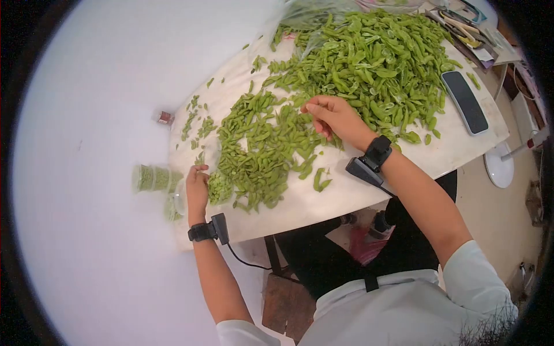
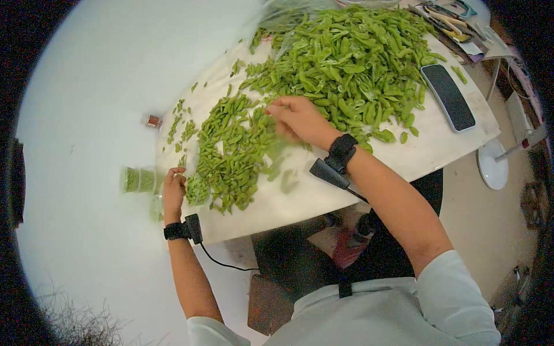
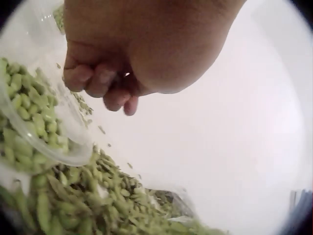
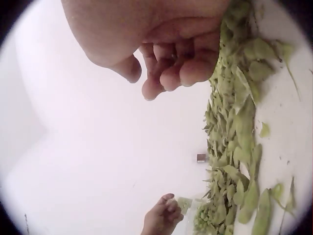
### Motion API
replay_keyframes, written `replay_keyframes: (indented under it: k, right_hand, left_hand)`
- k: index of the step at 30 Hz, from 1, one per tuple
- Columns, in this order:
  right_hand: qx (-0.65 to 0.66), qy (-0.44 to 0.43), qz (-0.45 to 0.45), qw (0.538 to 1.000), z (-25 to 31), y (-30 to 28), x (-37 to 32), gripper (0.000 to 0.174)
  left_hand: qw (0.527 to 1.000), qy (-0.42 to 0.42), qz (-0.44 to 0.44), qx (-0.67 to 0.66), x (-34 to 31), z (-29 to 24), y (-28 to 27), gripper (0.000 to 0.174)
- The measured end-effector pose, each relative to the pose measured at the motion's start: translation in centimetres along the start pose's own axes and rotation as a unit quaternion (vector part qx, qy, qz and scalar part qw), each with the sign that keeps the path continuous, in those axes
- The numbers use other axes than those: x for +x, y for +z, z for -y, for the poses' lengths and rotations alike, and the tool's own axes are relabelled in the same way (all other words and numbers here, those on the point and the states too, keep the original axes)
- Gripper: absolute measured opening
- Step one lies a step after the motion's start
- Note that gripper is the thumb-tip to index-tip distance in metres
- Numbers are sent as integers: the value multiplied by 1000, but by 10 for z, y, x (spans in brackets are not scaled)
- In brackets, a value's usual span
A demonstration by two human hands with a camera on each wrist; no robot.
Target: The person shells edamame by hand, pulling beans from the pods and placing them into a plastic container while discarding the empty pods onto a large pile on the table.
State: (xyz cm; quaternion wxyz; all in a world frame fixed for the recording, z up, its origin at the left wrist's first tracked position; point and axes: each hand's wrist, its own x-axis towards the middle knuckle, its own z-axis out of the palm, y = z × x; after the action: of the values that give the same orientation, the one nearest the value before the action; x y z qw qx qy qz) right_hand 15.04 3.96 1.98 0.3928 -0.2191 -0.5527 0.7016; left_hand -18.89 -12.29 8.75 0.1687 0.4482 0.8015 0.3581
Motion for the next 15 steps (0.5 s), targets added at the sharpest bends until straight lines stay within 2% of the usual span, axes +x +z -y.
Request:
replay_keyframes:
  k: [2, 3, 6, 12, 15]
  right_hand:
    - [-7, 3, -14, 1000, 2, -1, 0, 28]
    - [-11, 4, -23, 1000, 2, -3, 1, 27]
    - [-12, -6, -17, 1000, -2, -5, 3, 27]
    - [-28, 16, -21, 999, 1, -3, 2, 27]
    - [-17, 16, -15, 1000, -1, -3, 2, 27]
  left_hand:
    - [999, 24, 39, 22, 1, 19, 0, 23]
    - [998, 8, 47, 30, -2, 15, 1, 20]
    - [994, 70, -2, 88, -11, 2, 3, 18]
    - [998, 57, 5, 1, -11, 0, -9, 36]
    - [998, 61, -14, -21, -12, -7, -9, 37]
